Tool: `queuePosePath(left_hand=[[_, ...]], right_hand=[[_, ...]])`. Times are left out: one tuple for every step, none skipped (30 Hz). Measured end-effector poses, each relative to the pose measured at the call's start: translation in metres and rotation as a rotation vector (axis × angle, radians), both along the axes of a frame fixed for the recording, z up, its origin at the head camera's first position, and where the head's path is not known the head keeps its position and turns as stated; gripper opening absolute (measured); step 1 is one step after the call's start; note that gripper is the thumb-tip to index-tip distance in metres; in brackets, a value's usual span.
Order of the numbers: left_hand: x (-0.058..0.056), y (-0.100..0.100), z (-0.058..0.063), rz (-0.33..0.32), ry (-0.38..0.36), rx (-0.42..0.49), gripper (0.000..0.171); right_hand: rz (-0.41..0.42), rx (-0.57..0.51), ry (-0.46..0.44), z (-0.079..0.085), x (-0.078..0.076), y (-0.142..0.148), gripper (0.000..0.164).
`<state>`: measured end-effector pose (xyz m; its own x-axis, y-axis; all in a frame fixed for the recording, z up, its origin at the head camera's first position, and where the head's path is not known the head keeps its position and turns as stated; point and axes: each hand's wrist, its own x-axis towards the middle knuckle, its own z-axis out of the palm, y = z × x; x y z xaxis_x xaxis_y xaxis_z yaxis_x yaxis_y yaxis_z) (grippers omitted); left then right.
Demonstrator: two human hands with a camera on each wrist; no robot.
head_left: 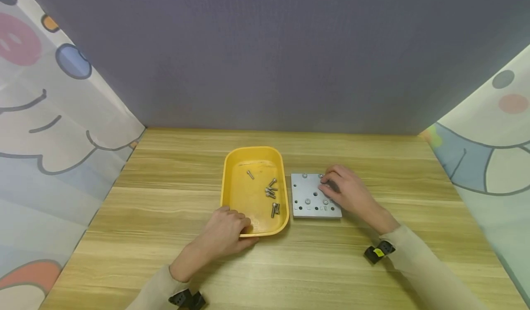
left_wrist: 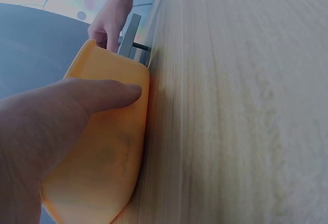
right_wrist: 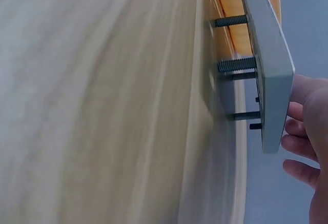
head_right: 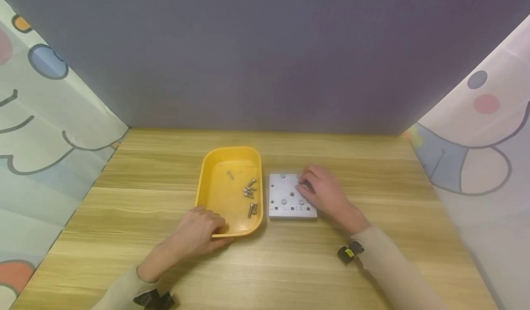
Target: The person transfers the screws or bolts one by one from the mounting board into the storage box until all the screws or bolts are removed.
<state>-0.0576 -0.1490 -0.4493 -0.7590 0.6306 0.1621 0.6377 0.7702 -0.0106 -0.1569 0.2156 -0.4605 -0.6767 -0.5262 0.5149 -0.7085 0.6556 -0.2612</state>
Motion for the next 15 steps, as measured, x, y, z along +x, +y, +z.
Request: queuePosePath(left_hand=[[0.0000,0.0000,0.0000,0.000,0.001,0.000,0.044],[0.0000,0.0000,0.0001,0.000,0.002,0.000,0.044],[0.0001,0.0000,0.0002,0.000,0.002,0.000,0.044],[0.0001,0.0000,0.0004,0.000,0.004,0.001,0.043],[0.0001,0.0001,0.0006,0.000,0.004,0.001,0.043],[0.0001,0.0002,0.0008,0.000,0.004,0.001,0.043],[0.0001,0.0003,0.0010,0.000,0.005,0.002,0.043],[0.0001,0.0004,0.0011,0.000,0.004,0.002,0.042],[0.0001,0.0005,0.0013,0.000,0.004,0.001,0.042],[0.0001,0.0006,0.0014,0.001,0.003,0.000,0.042],[0.0002,0.0007,0.0016,0.001,0.002,-0.001,0.042],[0.0002,0.0008,0.0017,0.002,0.002,-0.002,0.042],[0.0002,0.0009,0.0018,0.002,0.002,-0.002,0.042],[0.0002,0.0010,0.0019,0.002,0.002,-0.003,0.042],[0.0003,0.0011,0.0019,0.002,0.002,-0.003,0.042]], right_hand=[[0.004,-0.007,0.003,-0.0006,0.0002,0.0011,0.021],[0.009,-0.013,0.007,-0.0010,0.0004,0.0020,0.021],[0.013,-0.017,0.009,-0.0013,0.0006,0.0027,0.022],[0.015,-0.019,0.009,-0.0014,0.0009,0.0033,0.022],[0.016,-0.020,0.009,-0.0015,0.0012,0.0038,0.022],[0.018,-0.020,0.009,-0.0016,0.0014,0.0041,0.022],[0.017,-0.019,0.010,-0.0017,0.0016,0.0045,0.021],[0.017,-0.018,0.009,-0.0016,0.0018,0.0046,0.021],[0.017,-0.018,0.007,-0.0016,0.0019,0.0047,0.020],[0.016,-0.019,0.007,-0.0015,0.0020,0.0047,0.020],[0.016,-0.020,0.005,-0.0014,0.0022,0.0046,0.019],[0.017,-0.020,0.006,-0.0012,0.0022,0.0044,0.019],[0.018,-0.022,0.006,-0.0011,0.0023,0.0043,0.019],[0.019,-0.022,0.007,-0.0009,0.0024,0.0041,0.018],[0.021,-0.024,0.008,-0.0008,0.0025,0.0038,0.018]])
